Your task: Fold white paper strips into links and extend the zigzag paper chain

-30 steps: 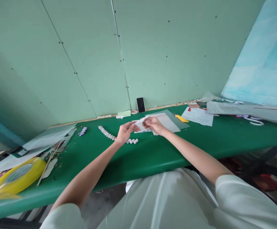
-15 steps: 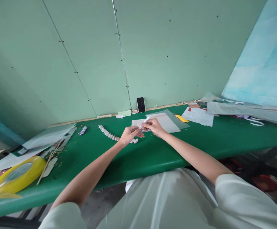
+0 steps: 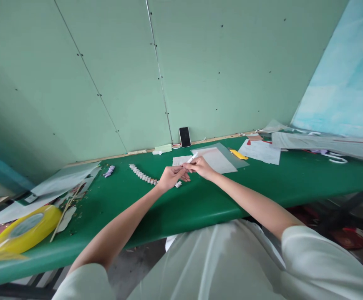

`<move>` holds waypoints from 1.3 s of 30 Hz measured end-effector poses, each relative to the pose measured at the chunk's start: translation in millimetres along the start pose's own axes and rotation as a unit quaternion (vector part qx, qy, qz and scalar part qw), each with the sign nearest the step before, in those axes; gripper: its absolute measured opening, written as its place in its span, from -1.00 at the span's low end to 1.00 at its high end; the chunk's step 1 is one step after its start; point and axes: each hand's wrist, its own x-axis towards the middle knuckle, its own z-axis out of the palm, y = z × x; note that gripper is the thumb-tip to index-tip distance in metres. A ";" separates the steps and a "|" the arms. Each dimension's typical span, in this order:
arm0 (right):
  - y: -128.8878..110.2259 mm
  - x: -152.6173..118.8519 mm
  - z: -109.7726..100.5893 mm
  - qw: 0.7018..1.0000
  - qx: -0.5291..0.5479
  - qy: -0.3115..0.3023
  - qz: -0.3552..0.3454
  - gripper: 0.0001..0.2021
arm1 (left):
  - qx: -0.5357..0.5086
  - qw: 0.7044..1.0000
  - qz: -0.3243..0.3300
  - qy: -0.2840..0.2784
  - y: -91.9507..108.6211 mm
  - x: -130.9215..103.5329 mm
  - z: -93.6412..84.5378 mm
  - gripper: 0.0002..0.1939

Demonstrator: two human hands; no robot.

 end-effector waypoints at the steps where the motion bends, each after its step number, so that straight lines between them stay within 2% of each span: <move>1: 0.3 2.1 -5.6 1.000 0.012 0.010 -0.002 -0.48 | -0.002 1.000 -0.003 0.002 -0.7 0.5 0.2 -0.42; 4: 2.7 8.9 -24.8 0.997 0.060 0.058 -0.007 -0.51 | -0.007 1.000 -0.009 0.012 -3.2 1.8 0.2 -0.42; 7: 6.0 12.1 -35.8 0.993 0.092 0.070 0.002 -0.57 | -0.007 1.000 -0.009 0.016 -5.5 2.2 0.2 -0.41; 14: 9.3 5.8 -20.2 0.994 0.107 0.004 0.037 -0.62 | 0.000 1.000 -0.017 0.008 -5.7 1.1 2.3 -0.40; 22: 7.1 5.4 -31.1 0.994 0.099 0.047 0.005 -0.61 | 0.005 1.000 -0.019 0.000 -3.6 -0.6 1.1 -0.46; 27: 7.4 6.4 -38.7 0.997 0.034 0.064 -0.007 -0.59 | 0.004 1.000 -0.028 -0.003 -5.2 -0.3 1.0 -0.49; 29: 8.0 7.8 -48.1 0.995 0.013 0.096 -0.016 -0.57 | 0.002 0.999 -0.032 -0.004 -5.5 -0.2 0.9 -0.49; 32: 11.3 10.7 -74.5 0.983 -0.038 0.180 -0.027 -0.51 | 0.001 0.999 -0.038 -0.005 -4.8 -0.7 0.6 -0.50; 34: 15.1 12.2 -95.4 0.962 -0.121 0.244 -0.019 -0.47 | -0.001 0.999 -0.042 -0.001 -3.5 -1.1 0.4 -0.50; 37: 20.8 13.3 -115.7 0.912 -0.272 0.297 0.081 -0.52 | -0.013 0.999 -0.046 0.006 -1.7 -1.1 0.0 -0.48; 39: 22.5 13.1 -114.8 0.886 -0.343 0.295 0.103 -0.51 | -0.025 0.998 -0.048 0.012 -1.2 -0.6 -0.5 -0.46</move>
